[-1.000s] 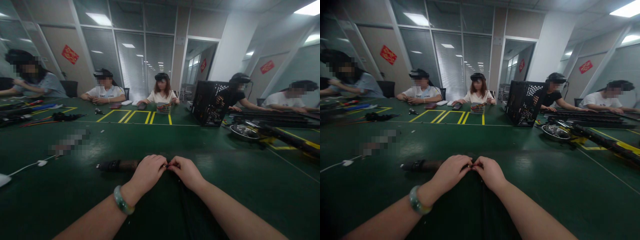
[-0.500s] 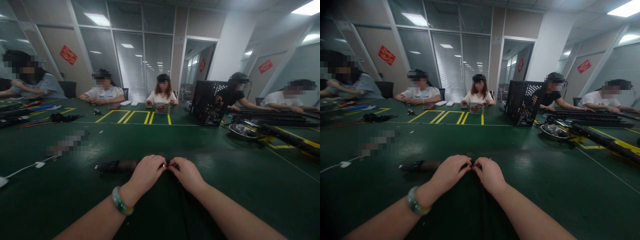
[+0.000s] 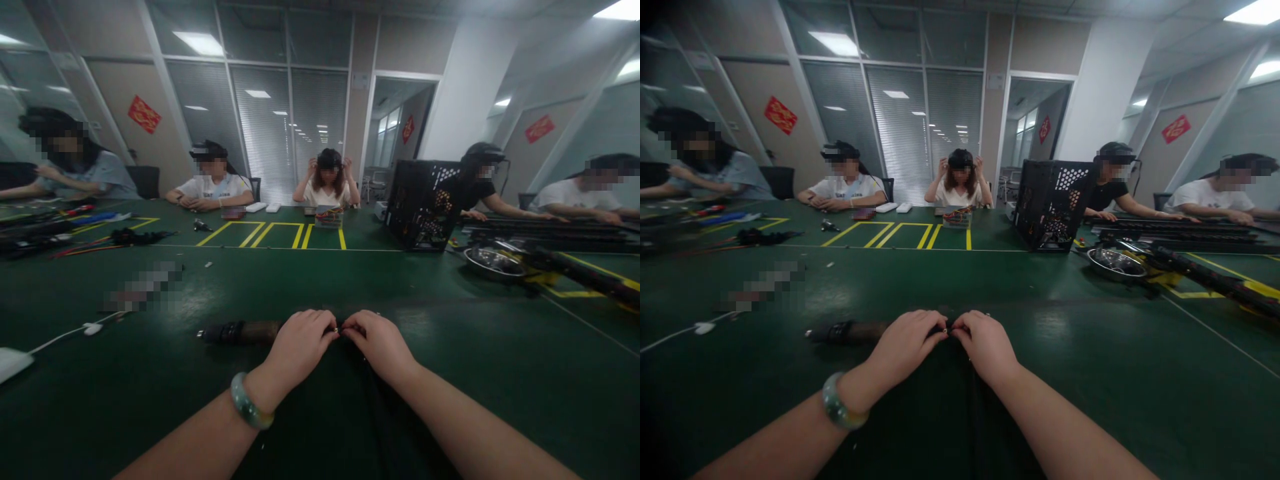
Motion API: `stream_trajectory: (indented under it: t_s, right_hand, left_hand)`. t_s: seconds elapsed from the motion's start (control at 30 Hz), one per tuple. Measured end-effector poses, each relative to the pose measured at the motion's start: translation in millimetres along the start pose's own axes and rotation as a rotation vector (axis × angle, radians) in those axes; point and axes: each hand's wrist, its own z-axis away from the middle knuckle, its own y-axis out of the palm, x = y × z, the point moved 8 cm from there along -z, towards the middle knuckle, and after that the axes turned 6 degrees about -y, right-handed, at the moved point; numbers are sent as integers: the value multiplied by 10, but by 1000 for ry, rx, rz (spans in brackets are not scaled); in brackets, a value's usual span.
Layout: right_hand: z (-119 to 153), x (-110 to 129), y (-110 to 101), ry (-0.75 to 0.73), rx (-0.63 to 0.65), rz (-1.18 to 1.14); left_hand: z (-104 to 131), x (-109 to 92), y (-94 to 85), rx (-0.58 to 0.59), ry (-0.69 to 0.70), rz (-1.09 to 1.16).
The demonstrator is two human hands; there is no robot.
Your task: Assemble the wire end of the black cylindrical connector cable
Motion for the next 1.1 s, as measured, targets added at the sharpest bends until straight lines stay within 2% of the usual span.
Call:
stream_trajectory:
  t_s: [0.23, 0.6, 0.73, 0.87, 1.1]
  right_hand:
    - [-10, 20, 20, -25, 37, 1]
    - [-20, 17, 63, 10, 20, -48]
    - [-36, 35, 92, 18, 24, 7]
    - [-57, 127, 83, -33, -8, 63]
    - [-61, 183, 201, -47, 96, 179]
  left_hand:
    - [-10, -21, -18, -7, 16, -3]
    - [2, -45, -48, -22, 3, 12]
    - [30, -53, -97, -55, -6, 53]
    - [46, -51, -124, -85, -6, 113]
    - [80, -116, -247, -192, 69, 124]
